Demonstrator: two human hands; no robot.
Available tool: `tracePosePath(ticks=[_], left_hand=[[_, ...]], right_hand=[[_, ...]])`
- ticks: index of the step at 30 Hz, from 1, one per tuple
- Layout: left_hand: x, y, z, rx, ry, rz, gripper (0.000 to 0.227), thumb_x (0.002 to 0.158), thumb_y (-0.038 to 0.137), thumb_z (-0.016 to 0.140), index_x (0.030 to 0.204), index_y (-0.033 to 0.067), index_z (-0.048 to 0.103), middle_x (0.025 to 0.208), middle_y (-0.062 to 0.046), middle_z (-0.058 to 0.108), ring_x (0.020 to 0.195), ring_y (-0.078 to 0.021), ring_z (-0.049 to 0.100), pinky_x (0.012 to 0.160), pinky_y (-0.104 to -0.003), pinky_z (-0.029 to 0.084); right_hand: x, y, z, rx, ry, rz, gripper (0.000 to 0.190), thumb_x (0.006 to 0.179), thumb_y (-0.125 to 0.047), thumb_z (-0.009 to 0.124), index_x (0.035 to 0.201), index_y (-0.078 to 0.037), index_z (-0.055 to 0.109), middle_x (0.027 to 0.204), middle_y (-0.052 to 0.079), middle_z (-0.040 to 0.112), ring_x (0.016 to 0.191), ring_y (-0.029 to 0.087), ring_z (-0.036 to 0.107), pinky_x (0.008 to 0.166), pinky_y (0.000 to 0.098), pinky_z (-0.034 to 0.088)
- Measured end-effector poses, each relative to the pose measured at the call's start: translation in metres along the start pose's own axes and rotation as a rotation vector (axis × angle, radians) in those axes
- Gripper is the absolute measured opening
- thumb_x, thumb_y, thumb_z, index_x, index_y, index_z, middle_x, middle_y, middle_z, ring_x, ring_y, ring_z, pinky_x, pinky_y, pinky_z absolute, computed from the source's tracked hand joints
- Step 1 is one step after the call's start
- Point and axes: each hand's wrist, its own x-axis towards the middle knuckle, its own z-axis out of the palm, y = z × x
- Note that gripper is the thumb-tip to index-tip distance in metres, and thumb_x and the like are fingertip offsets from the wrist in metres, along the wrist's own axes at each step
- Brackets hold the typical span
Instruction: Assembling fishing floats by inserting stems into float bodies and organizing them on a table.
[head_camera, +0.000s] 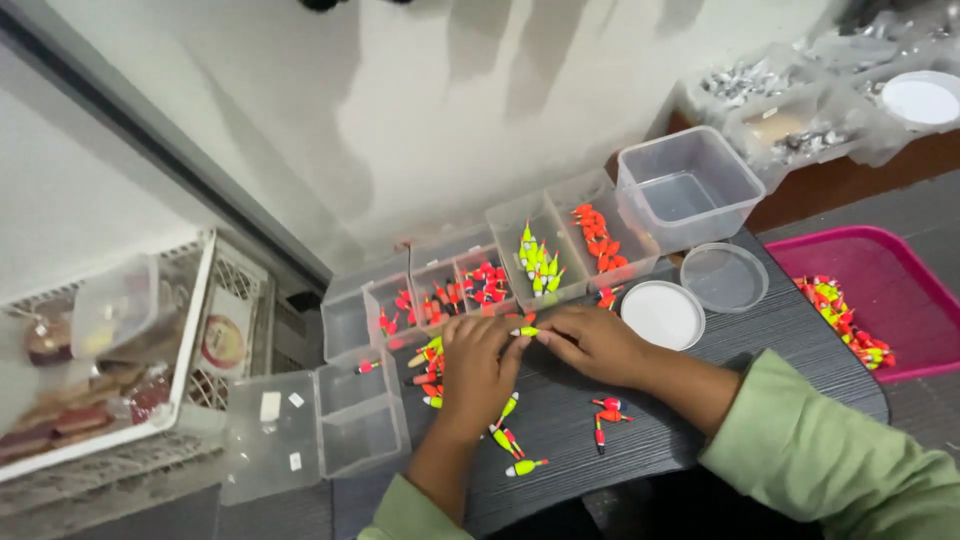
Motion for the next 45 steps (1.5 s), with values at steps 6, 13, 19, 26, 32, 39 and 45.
tracePosePath(ticks=[6, 13, 19, 26, 32, 39, 45], left_hand=[[0.0, 0.003, 0.0, 0.0, 0.061, -0.027, 0.027, 0.1, 0.038, 0.056, 0.117, 0.0213, 0.068, 0.099, -0.003, 0.072, 0.101, -0.0269, 0.064, 0.105, -0.05, 0.033], [0.001, 0.006, 0.0, -0.049, 0.078, -0.063, 0.022, 0.101, 0.036, 0.057, 0.11, 0.022, 0.071, 0.09, -0.001, 0.07, 0.099, -0.0253, 0.064, 0.105, -0.049, 0.033], [0.001, 0.007, -0.003, -0.065, 0.091, -0.083, 0.024, 0.099, 0.038, 0.06, 0.11, 0.02, 0.071, 0.092, -0.002, 0.071, 0.101, -0.0273, 0.063, 0.106, -0.052, 0.032], [0.003, 0.016, -0.005, -0.087, 0.091, -0.06, 0.022, 0.095, 0.034, 0.067, 0.113, 0.0213, 0.07, 0.095, -0.001, 0.071, 0.102, -0.0272, 0.062, 0.105, -0.053, 0.033], [-0.001, 0.001, 0.002, -0.019, 0.09, -0.107, 0.019, 0.1, 0.037, 0.059, 0.106, 0.0236, 0.073, 0.086, 0.003, 0.07, 0.098, -0.0219, 0.064, 0.105, -0.047, 0.033], [0.003, 0.015, -0.005, -0.051, 0.077, -0.094, 0.022, 0.098, 0.035, 0.062, 0.112, 0.0215, 0.071, 0.095, -0.001, 0.072, 0.102, -0.0265, 0.063, 0.106, -0.051, 0.032], [-0.001, 0.004, 0.003, 0.019, 0.059, -0.14, 0.022, 0.1, 0.04, 0.058, 0.106, 0.0252, 0.073, 0.09, 0.003, 0.071, 0.102, -0.022, 0.063, 0.107, -0.05, 0.03]], right_hand=[[-0.001, 0.006, 0.003, 0.002, 0.019, -0.04, 0.021, 0.099, -0.026, 0.058, 0.103, -0.013, 0.073, 0.085, 0.013, 0.072, 0.088, 0.036, 0.072, 0.078, 0.0456, 0.058], [-0.002, 0.003, 0.0, 0.01, 0.012, -0.032, 0.021, 0.1, -0.027, 0.057, 0.102, -0.013, 0.073, 0.085, 0.012, 0.073, 0.088, 0.034, 0.073, 0.078, 0.0443, 0.059], [0.0, 0.001, -0.001, -0.014, 0.003, -0.038, 0.02, 0.1, -0.027, 0.058, 0.1, -0.013, 0.072, 0.083, 0.011, 0.072, 0.087, 0.033, 0.073, 0.076, 0.0435, 0.059], [-0.001, 0.005, -0.001, -0.015, -0.007, -0.027, 0.021, 0.1, -0.027, 0.057, 0.102, -0.013, 0.072, 0.084, 0.011, 0.072, 0.087, 0.033, 0.073, 0.077, 0.0431, 0.059], [0.001, -0.005, -0.003, -0.037, -0.014, -0.044, 0.021, 0.101, -0.028, 0.057, 0.1, -0.013, 0.072, 0.082, 0.011, 0.071, 0.086, 0.033, 0.073, 0.076, 0.0433, 0.058], [0.0, 0.005, -0.001, -0.006, -0.024, -0.01, 0.022, 0.101, -0.028, 0.056, 0.104, -0.013, 0.072, 0.082, 0.012, 0.071, 0.086, 0.033, 0.073, 0.077, 0.0438, 0.058], [0.0, 0.0, -0.002, -0.033, -0.02, -0.026, 0.021, 0.1, -0.029, 0.058, 0.103, -0.014, 0.072, 0.083, 0.01, 0.071, 0.087, 0.033, 0.073, 0.078, 0.0433, 0.058]])
